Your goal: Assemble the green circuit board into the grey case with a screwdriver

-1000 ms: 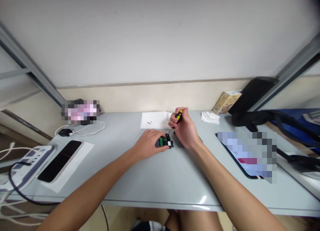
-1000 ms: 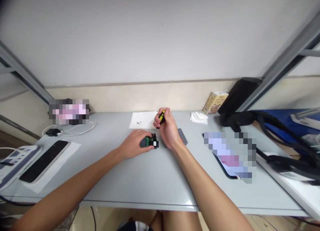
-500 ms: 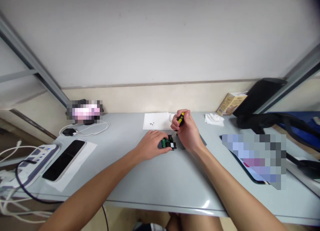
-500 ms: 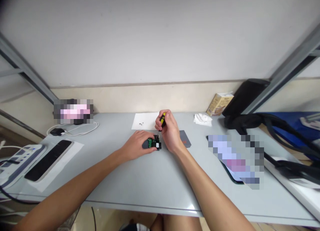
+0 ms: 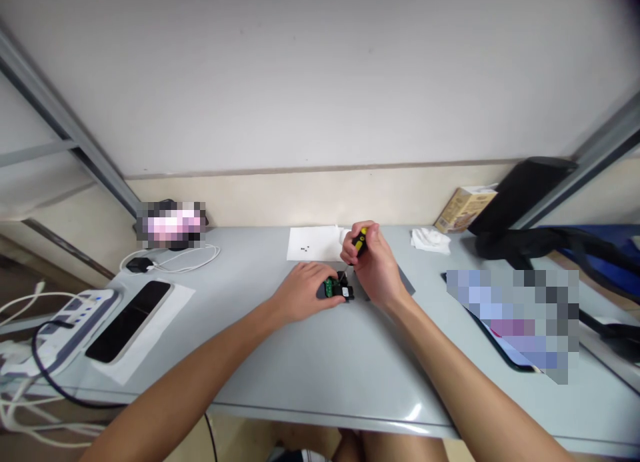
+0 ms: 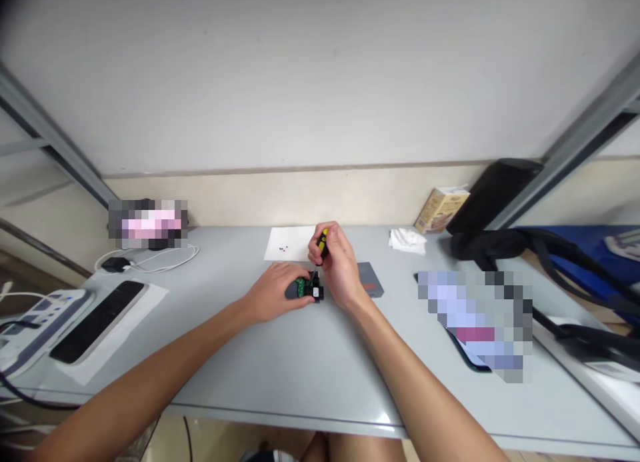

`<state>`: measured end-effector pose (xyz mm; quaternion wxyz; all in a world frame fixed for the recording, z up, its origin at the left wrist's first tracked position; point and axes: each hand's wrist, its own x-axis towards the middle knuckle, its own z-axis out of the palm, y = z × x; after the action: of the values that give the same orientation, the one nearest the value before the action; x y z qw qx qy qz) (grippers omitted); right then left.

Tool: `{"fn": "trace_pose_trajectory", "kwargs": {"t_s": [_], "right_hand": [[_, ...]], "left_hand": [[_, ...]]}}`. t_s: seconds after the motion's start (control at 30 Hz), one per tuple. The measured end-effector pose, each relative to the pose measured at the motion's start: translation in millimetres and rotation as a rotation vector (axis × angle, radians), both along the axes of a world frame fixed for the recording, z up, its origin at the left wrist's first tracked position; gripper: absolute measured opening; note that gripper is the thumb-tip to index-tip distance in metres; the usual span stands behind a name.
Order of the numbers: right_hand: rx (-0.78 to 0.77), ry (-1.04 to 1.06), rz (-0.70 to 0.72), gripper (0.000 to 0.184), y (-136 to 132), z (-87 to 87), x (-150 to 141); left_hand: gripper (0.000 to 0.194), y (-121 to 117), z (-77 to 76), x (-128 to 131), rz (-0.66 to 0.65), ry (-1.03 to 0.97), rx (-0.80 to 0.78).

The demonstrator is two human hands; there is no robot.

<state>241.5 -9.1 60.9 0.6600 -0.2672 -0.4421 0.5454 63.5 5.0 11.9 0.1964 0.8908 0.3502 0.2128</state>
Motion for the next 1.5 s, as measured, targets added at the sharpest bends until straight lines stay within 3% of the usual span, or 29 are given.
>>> {"fn": "trace_pose_trajectory", "kwargs": {"t_s": [1.5], "right_hand": [[-0.020,0.021,0.023,0.034,-0.9,-0.3,-0.5]], "left_hand": [[0.037,-0.7,1.7,0.6,0.015,0.011,-0.022]]}}
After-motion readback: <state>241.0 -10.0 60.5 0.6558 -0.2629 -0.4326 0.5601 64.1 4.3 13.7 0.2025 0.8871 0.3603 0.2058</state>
